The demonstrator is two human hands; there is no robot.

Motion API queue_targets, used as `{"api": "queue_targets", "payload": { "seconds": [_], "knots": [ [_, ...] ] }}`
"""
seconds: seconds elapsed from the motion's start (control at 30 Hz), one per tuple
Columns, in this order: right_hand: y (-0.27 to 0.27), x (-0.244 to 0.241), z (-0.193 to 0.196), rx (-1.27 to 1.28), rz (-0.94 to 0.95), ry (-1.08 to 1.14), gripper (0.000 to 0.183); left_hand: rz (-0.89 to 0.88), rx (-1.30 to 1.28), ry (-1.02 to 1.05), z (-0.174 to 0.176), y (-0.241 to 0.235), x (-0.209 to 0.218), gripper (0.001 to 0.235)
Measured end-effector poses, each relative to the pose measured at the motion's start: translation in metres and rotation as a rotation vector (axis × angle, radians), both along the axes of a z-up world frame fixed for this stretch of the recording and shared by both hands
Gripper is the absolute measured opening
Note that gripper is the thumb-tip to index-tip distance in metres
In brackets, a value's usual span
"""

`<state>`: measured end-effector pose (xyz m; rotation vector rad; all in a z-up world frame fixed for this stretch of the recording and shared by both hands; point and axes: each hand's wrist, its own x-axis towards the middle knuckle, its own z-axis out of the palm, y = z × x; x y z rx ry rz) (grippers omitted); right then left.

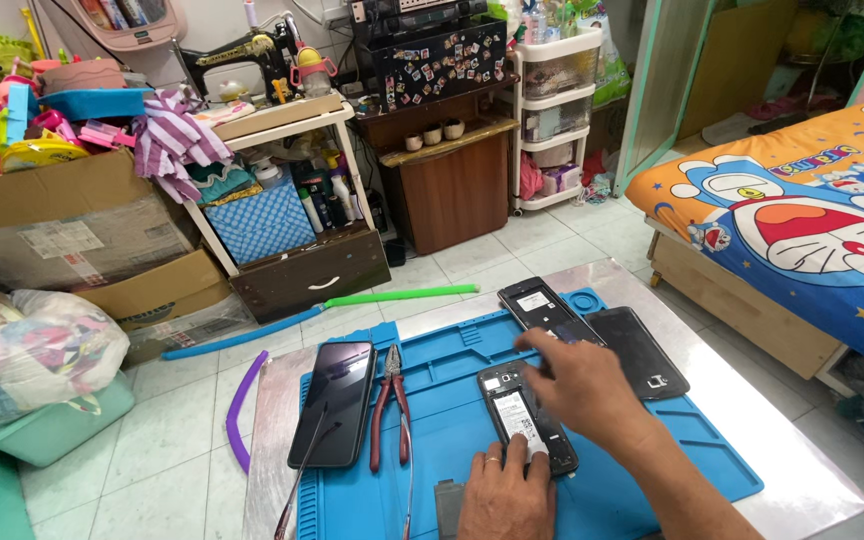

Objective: The person works on a disassembled smartphone placed on a blue mat, using their hands to point at and touch the internal battery and components. They handle the phone's internal parts and occasionally pick up a small tool to interact with the device.

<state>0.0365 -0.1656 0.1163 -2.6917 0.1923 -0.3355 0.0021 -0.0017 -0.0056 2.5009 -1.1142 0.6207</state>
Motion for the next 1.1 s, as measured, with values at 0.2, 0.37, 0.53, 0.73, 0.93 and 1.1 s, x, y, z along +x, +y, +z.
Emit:
{"api": "queue_targets", "payload": {
  "seconds": [0.2,0.37,0.53,0.73,0.93,1.1],
  "knots": [
    [0.005,-0.009,0.008,-0.048,0.151,-0.088,0.045,0.007,-0.045,-0.043,0.001,-0.001,-0.001,0.015],
    [0.001,-0.002,-0.005,-0.123,0.104,-0.122,0.032,0.001,-0.045,-0.048,0.006,0.001,-0.001,0.014],
    [0.003,-0.007,0.005,-0.102,0.151,-0.164,0.022,-0.01,-0.013,0.003,0.007,0.001,-0.001,0.016],
    [0.009,-0.019,0.026,0.02,0.183,-0.024,0.051,-0.001,-0.065,-0.051,0.0,0.0,0.0,0.014],
    [-0.002,-0.01,0.007,0.133,0.236,0.012,0.055,-0.028,-0.046,-0.02,0.008,0.001,0.0,0.016],
    [0.003,-0.009,0.023,-0.016,0.084,0.098,0.062,0.0,-0.033,-0.019,0.01,0.001,-0.003,0.016]
  ]
}}
